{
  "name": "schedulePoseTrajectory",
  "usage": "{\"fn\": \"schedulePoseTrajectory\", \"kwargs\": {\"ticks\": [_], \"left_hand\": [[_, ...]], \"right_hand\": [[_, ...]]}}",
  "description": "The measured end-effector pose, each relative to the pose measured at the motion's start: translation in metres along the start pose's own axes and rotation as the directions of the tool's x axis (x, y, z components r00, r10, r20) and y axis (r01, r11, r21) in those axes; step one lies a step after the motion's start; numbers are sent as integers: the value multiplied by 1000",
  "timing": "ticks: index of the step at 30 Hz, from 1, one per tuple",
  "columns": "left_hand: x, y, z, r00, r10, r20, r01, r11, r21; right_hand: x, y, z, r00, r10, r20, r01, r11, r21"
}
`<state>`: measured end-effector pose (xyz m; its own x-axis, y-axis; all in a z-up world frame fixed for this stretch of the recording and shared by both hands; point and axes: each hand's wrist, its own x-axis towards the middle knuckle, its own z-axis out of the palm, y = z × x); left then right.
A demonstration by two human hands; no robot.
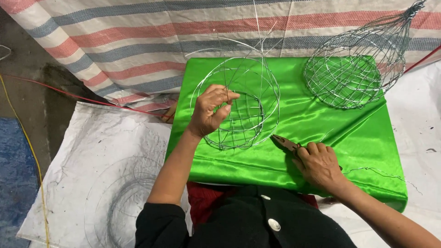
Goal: The person is manually assembling a wire mesh structure, likely a basket or frame, by joining wire segments and trimming them with pliers.
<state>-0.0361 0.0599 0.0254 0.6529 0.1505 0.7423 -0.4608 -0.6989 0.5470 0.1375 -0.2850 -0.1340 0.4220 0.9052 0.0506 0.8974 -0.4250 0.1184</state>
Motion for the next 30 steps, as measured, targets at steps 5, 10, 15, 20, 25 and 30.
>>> {"fn": "schedulePoseTrajectory", "kwargs": {"ticks": [5,10,15,20,25,30], "left_hand": [[-3,9,-16,994,-98,43,102,990,-102],[-7,2,-11,967,-253,-11,246,949,-198],[-5,-2,-15,932,-361,-16,355,923,-150],[4,-11,-31,932,-362,-1,357,921,-157],[-12,-26,-28,904,-334,-269,269,930,-249],[-24,-44,-23,736,-315,-600,81,919,-385]], "right_hand": [[11,-1,-42,998,-3,71,-1,999,49],[54,-11,-118,995,-4,-100,51,879,475],[96,-42,-136,928,-114,-355,353,571,741],[108,-66,-149,951,-139,-277,306,568,764],[115,-71,-146,956,-131,-262,280,671,686],[119,-71,-151,954,-224,-199,298,777,555]]}}
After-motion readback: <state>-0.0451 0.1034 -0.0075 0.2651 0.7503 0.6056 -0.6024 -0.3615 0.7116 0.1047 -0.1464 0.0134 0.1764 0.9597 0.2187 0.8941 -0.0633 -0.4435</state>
